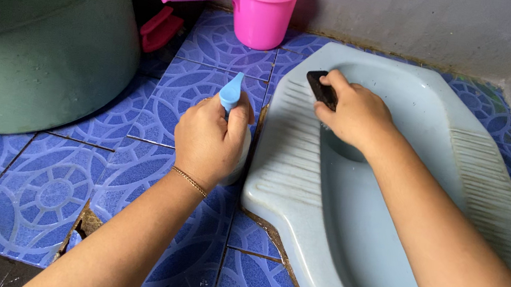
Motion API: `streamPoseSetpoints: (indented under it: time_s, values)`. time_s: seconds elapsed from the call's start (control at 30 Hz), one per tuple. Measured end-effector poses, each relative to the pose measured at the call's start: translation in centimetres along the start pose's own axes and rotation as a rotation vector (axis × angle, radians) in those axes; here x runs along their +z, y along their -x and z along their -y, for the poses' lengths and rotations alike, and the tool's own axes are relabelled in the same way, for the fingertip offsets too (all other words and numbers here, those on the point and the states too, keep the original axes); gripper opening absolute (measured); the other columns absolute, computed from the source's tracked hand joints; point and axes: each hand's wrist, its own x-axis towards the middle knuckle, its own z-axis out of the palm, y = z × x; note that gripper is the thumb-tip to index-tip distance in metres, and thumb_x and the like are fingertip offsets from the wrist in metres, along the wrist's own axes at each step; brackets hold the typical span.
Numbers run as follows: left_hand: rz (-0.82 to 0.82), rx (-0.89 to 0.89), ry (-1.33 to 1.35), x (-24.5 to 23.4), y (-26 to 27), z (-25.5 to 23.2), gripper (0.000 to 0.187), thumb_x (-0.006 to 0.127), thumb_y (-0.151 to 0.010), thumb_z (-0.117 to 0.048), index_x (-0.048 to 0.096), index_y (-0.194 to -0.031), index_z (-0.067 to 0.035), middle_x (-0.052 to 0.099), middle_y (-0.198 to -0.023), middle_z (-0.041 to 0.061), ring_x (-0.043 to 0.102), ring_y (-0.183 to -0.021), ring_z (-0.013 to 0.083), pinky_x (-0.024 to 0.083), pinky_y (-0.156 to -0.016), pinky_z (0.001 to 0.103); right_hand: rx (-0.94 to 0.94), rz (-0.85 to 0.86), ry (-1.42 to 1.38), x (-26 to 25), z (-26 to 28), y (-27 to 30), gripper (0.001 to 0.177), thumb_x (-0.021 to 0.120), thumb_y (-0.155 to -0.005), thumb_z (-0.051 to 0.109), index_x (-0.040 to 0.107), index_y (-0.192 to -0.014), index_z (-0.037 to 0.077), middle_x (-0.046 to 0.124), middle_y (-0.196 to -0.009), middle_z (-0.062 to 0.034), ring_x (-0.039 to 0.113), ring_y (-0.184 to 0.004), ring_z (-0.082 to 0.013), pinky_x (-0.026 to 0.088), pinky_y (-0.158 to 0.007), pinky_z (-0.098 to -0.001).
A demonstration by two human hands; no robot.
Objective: The person scrubs a squat toilet with a black scrubbing pad while holding a blue pump bottle. They clean the footrests and the inner bowl of the toilet throughout the video.
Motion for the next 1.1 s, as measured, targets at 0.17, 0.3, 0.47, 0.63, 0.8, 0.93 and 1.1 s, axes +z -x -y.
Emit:
streamPoseSetpoints:
  time_s: [0.17, 0.3, 0.47, 0.63, 0.8, 0.93, 1.1]
  values:
    - [-0.024, 0.034, 0.008, 0.2, 0.0, 0.2, 0.027, 0.054, -0.098, -0.026, 0.071, -0.081, -0.014, 0.069, -0.073, 0.013, 0.067, -0.072, 0.0367, 0.050, -0.065, 0.049, -0.432, -0.048, -0.055, 1.8, 1.3, 3.4, 0.052, 0.074, -0.082, 0.036, 0.059, -0.131, 0.023, 0.071, -0.115, -0.0148, 0.069, -0.101, -0.0389, 0.055, -0.084, -0.0484]
    - [-0.002, 0.000, 0.013, 0.0, 0.0, 0.2, 0.027, 0.053, -0.097, -0.027, 0.072, -0.082, -0.014, 0.068, -0.071, 0.014, 0.067, -0.070, 0.0368, 0.050, -0.064, 0.050, -0.276, -0.012, -0.035, 1.2, 1.4, 3.4, 0.052, 0.071, -0.083, 0.037, 0.059, -0.132, 0.025, 0.071, -0.112, -0.0144, 0.070, -0.098, -0.0386, 0.056, -0.082, -0.0486]
    - [-0.020, -0.018, -0.037, 0.3, -0.2, 0.2, 0.028, 0.055, -0.097, -0.029, 0.072, -0.081, -0.014, 0.067, -0.071, 0.016, 0.066, -0.070, 0.0387, 0.049, -0.063, 0.052, -0.106, -0.031, 0.047, 0.3, 1.5, 2.6, 0.051, 0.070, -0.087, 0.039, 0.057, -0.133, 0.023, 0.070, -0.109, -0.0172, 0.069, -0.097, -0.0409, 0.056, -0.081, -0.0511]
    - [-0.021, 0.008, 0.007, 0.4, 0.1, 0.5, 0.028, 0.054, -0.097, -0.029, 0.072, -0.083, -0.013, 0.068, -0.073, 0.016, 0.066, -0.072, 0.0391, 0.050, -0.064, 0.052, -0.381, 0.014, 0.023, 2.0, 2.8, 6.9, 0.048, 0.070, -0.085, 0.041, 0.059, -0.127, 0.023, 0.070, -0.108, -0.0158, 0.070, -0.092, -0.0406, 0.057, -0.079, -0.0499]
    - [-0.002, -0.048, -0.043, 0.5, -0.1, 0.4, 0.028, 0.054, -0.097, -0.030, 0.070, -0.084, -0.011, 0.067, -0.074, 0.017, 0.065, -0.071, 0.0401, 0.049, -0.065, 0.053, -0.012, 0.030, 0.049, -0.3, 1.7, 4.2, 0.051, 0.068, -0.087, 0.039, 0.055, -0.134, 0.026, 0.071, -0.107, -0.0142, 0.071, -0.095, -0.0393, 0.057, -0.081, -0.0513]
    - [-0.011, -0.005, -0.027, 0.6, 0.0, 0.6, 0.026, 0.055, -0.095, -0.029, 0.071, -0.086, -0.011, 0.067, -0.073, 0.017, 0.065, -0.073, 0.0400, 0.049, -0.065, 0.053, -0.268, -0.051, 0.060, 1.2, 2.7, 6.9, 0.047, 0.069, -0.087, 0.041, 0.058, -0.130, 0.025, 0.070, -0.109, -0.0139, 0.071, -0.093, -0.0398, 0.057, -0.080, -0.0509]
    - [-0.006, -0.015, -0.028, 0.5, -0.1, 0.6, 0.027, 0.054, -0.096, -0.029, 0.071, -0.086, -0.010, 0.067, -0.074, 0.018, 0.065, -0.073, 0.0403, 0.049, -0.065, 0.053, -0.113, 0.042, 0.061, 0.7, 2.4, 7.8, 0.050, 0.067, -0.085, 0.043, 0.056, -0.132, 0.031, 0.070, -0.108, -0.0109, 0.071, -0.092, -0.0376, 0.058, -0.077, -0.0507]
